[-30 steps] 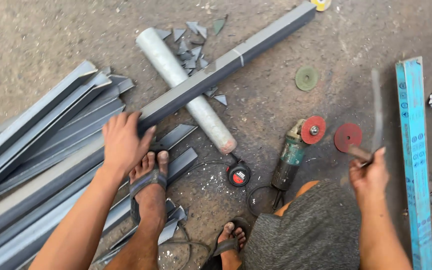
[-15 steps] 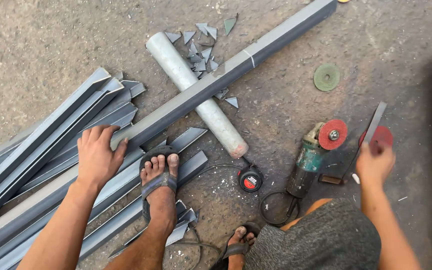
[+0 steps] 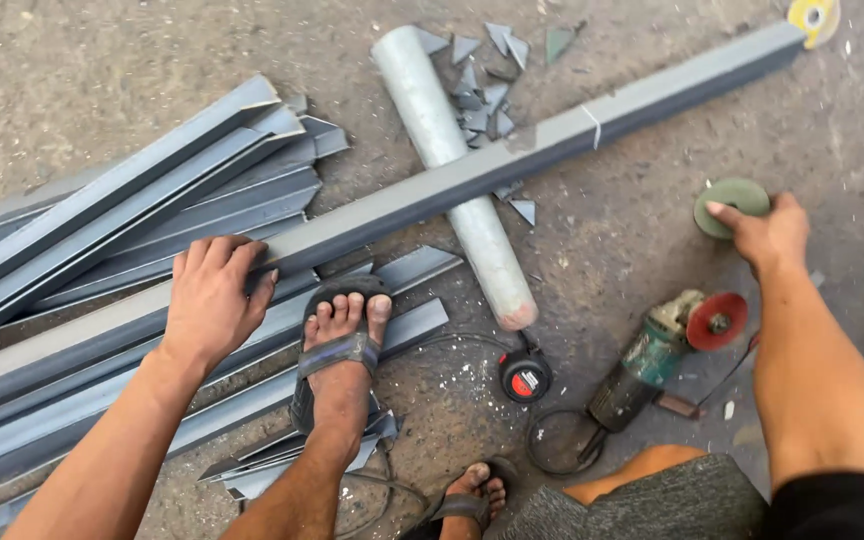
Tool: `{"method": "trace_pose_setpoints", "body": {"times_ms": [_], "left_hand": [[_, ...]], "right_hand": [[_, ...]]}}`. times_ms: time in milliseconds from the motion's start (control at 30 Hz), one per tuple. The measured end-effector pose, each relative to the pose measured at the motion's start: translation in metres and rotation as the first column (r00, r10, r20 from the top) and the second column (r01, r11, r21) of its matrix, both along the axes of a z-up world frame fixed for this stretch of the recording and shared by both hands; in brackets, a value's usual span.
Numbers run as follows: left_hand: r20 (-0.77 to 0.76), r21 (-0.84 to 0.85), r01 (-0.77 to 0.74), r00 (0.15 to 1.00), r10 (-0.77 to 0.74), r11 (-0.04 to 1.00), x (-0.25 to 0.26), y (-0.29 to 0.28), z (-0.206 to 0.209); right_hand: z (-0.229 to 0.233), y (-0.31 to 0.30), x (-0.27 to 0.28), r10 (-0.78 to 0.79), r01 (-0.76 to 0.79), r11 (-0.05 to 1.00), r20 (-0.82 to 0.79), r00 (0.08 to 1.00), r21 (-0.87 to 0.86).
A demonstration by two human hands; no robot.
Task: Cutting metal beams and tubes to specific lengths using an angle grinder, tape measure, and marking tool.
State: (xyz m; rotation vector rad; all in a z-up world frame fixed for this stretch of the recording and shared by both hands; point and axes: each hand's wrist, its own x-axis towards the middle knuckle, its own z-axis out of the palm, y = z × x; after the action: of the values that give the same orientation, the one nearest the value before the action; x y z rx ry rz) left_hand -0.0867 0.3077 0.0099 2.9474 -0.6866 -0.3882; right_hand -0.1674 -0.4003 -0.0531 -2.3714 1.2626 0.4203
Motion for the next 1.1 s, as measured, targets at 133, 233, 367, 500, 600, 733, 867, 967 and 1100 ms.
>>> {"method": "trace_pose_setpoints", "body": {"times_ms": [133,233,367,500,600,733,867,967,1100], "left_hand": [[0.002,-0.028,-0.051,0.999,0.051,0.998,0.001,0.009,-0.001],[-0.024,-0.015,-0.098,0.995,0.098,0.995,0.0,0.012,-0.001],[-0.002,-0.083,-0.103,0.995,0.103,0.991,-0.003,0.01,0.001],[0.005,-0.136,-0.141,0.99,0.143,0.981,-0.01,0.007,0.002],[-0.001,-0.157,-0.173,0.985,0.175,0.972,-0.02,0.011,-0.002],[0.026,-0.179,-0.203,0.977,0.21,0.963,-0.03,0.021,-0.003],[0.052,-0.173,-0.216,0.972,0.228,0.961,-0.035,0.031,-0.003],[0.052,-0.156,-0.231,0.969,0.242,0.96,-0.041,0.038,0.0],[0.07,-0.162,-0.236,0.966,0.25,0.958,-0.037,0.036,-0.003]], "right_hand": [[-0.005,-0.005,0.033,-0.128,0.088,0.988,0.357,0.925,0.127],[0.056,0.067,0.102,-0.082,-0.008,0.979,0.433,0.897,0.202],[0.145,0.2,0.17,0.303,-0.322,0.909,0.11,0.947,0.266],[0.069,0.191,0.205,0.534,-0.536,0.841,0.052,0.844,0.072],[0.102,0.251,0.198,0.455,-0.42,0.876,-0.116,0.883,0.237],[0.095,0.236,0.196,0.452,-0.445,0.85,0.044,0.891,0.281],[0.085,0.221,0.201,0.494,-0.501,0.858,0.086,0.865,0.117],[0.058,0.222,0.197,0.506,-0.507,0.85,0.045,0.861,0.145],[0.04,0.191,0.204,0.481,-0.485,0.874,0.119,0.869,0.005]]}}
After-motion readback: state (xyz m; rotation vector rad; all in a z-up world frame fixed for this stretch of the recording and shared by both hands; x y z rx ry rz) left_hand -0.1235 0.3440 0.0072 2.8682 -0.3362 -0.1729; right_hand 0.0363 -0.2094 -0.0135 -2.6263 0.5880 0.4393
